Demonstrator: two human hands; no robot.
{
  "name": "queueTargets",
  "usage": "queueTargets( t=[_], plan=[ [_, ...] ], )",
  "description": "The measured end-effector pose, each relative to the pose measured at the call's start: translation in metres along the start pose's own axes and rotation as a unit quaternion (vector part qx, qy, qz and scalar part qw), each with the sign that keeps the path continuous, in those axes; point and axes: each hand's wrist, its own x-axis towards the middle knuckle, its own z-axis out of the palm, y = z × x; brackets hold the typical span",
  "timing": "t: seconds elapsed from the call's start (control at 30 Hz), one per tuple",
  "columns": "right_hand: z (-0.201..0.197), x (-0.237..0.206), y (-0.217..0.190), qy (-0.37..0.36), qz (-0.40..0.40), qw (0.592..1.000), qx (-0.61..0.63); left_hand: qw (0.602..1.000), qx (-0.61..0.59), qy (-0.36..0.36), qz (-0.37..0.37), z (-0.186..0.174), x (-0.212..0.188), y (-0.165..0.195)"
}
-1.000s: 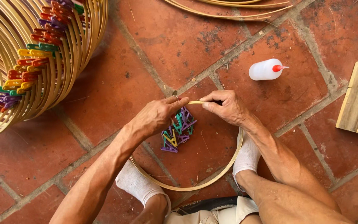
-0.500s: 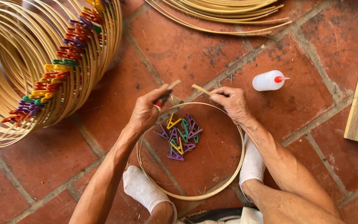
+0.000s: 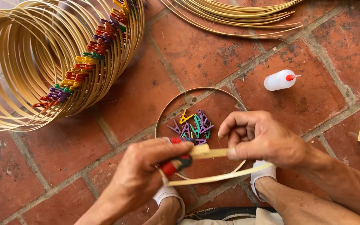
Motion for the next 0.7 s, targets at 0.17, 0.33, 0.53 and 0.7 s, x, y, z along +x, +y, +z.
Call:
queueTargets(
  t=[0.17,0.33,0.53,0.7],
  plan=[
    [0.032,-0.021,-0.016,0.004,0.014,0.999,-0.047,0.986,0.121,0.014,0.118,0.018,-0.015,0.019],
    [0.040,-0.030,-0.020,0.010,-0.011,0.997,-0.072,0.975,0.149,0.044,0.159,0.027,-0.024,0.022],
    [0.043,-0.041,-0.025,0.010,-0.094,0.989,-0.116,0.947,0.195,0.065,0.247,0.028,-0.030,0.021],
    [0.044,-0.050,-0.038,0.004,-0.104,0.975,-0.196,0.910,0.219,0.102,0.337,0.027,-0.033,0.018]
  ],
)
